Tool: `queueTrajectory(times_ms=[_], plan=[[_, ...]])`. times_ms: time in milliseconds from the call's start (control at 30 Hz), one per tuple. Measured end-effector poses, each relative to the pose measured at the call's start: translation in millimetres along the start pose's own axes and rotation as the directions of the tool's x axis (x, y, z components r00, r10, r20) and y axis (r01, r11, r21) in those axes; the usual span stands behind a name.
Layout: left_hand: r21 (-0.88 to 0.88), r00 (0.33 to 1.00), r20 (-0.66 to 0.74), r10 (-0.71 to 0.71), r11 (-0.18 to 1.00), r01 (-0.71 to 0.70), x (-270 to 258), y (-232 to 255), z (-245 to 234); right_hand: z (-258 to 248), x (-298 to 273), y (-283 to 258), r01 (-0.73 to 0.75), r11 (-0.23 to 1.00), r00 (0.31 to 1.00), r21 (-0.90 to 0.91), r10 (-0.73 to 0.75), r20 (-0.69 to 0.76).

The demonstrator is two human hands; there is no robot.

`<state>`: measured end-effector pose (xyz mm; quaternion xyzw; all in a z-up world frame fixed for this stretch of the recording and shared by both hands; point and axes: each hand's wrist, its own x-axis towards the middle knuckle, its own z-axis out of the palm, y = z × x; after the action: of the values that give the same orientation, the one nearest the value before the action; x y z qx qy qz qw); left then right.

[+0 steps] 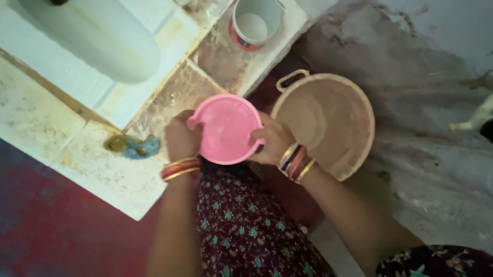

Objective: The person scrubs a squat toilet with a blue sponge, then pours water from a white container and rinses the surface using a pink scoop. The person continues scrubbing and rinsing the toilet bowl and surrounding tiles.

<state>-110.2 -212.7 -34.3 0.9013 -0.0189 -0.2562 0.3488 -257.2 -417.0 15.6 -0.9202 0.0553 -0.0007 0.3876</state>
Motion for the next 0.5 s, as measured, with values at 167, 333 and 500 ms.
queueTrajectory(times_ms=[167, 333, 500], plan=[[-0.162, 0.994, -0.096, 0.052, 0.985, -0.067, -38, -28, 70, 6, -43, 4, -0.054, 0.996, 0.991, -0.072, 0.044, -0.13], [-0.214, 0.941, -0.195, 0.275, 0.925, -0.315, -24, -25, 96, 8, -8, -7, -0.313, 0.929, 0.948, -0.199, 0.29, -0.133], [-0.116, 0.94, -0.156, 0.303, 0.94, -0.322, 17, 27, 48, -3, 63, -12, -0.457, 0.882, 0.89, -0.113, 0.455, -0.045]])
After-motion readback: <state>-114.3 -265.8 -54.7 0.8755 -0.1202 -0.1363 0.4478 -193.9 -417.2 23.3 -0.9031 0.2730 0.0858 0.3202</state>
